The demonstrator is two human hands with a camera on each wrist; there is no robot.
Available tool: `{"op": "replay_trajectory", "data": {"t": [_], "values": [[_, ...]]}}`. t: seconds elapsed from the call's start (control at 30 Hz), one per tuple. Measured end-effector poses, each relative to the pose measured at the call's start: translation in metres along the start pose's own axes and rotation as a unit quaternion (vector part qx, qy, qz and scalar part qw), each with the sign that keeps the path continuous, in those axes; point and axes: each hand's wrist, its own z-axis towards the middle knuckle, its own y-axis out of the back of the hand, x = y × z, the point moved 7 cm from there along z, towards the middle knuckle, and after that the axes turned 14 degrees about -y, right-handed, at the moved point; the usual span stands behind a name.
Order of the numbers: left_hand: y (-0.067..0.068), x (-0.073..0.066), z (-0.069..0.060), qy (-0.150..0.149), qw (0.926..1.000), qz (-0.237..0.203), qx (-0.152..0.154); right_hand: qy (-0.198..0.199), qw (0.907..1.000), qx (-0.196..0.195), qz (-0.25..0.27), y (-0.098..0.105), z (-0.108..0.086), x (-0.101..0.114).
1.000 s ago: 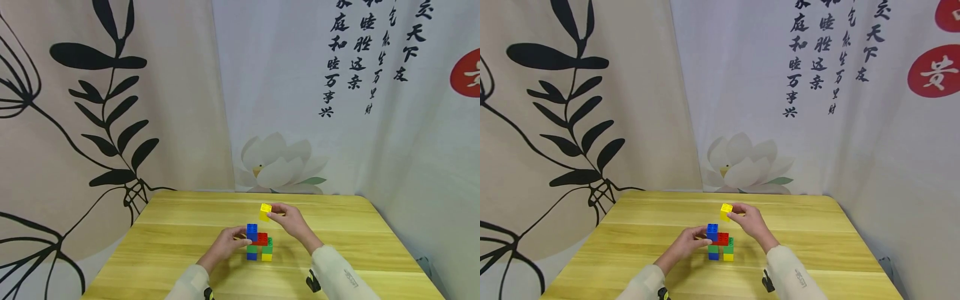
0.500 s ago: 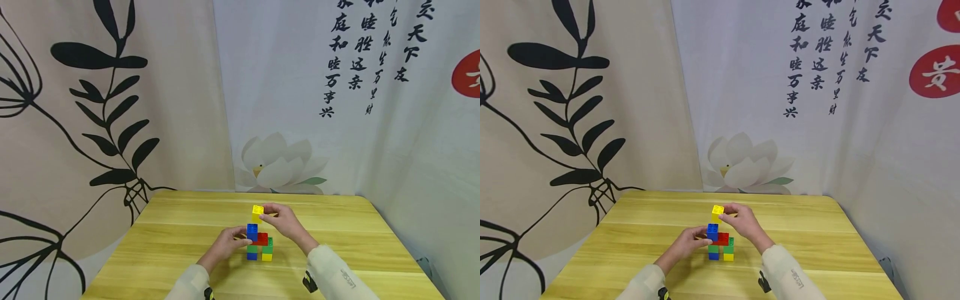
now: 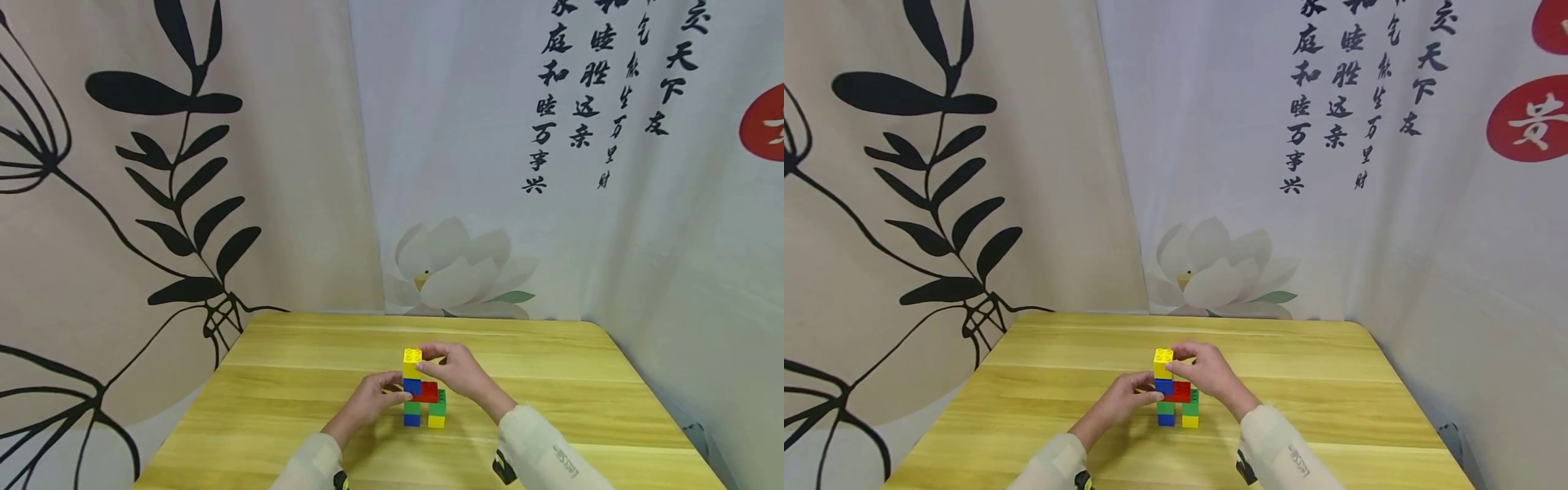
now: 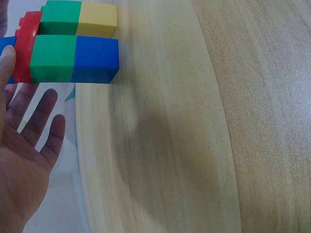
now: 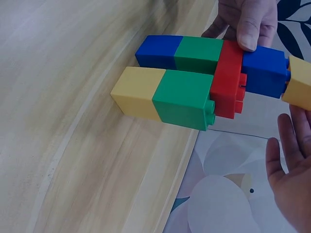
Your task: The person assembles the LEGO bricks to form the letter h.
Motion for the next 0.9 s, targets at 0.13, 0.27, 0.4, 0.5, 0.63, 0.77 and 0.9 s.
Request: {"op": "replay_trajectory", "data": {"t": [0.13,0.27,0.4,0.5,0.63,0.77,0.9], "values": [[0.0000,-0.0009,-0.0011,-0.004,1.0000,0.001,0.001,0.000,1.0000,0.001,-0.007,-0.0023,0.0001,-0.0005],[-0.0006,-0.0007,-0.0016,-0.012,0.9999,-0.001,0.002,0.003,0.9998,-0.002,-0.022,-0.0034,-0.0004,-0.0002],[-0.0002,0.0014,-0.0018,-0.008,1.0000,-0.003,0.000,-0.001,0.9995,-0.005,-0.030,-0.0030,-0.0002,0.0001],[-0.0009,0.0020,-0.0021,-0.009,1.0000,-0.004,0.001,-0.006,0.9993,-0.007,-0.036,-0.0026,0.0003,-0.0004],[-0.0014,0.0028,-0.0027,-0.009,0.9999,-0.003,0.002,-0.002,0.9988,-0.007,-0.049,-0.0032,-0.0006,0.0003],[0.0000,0.0037,-0.0020,-0.006,1.0000,-0.003,-0.003,0.010,0.9981,-0.009,-0.059,-0.0038,-0.0015,0.0016],[0.0010,0.0028,-0.0013,-0.002,1.0000,-0.005,-0.004,0.017,0.9977,-0.011,-0.065,-0.0035,-0.0013,0.0017]]}}
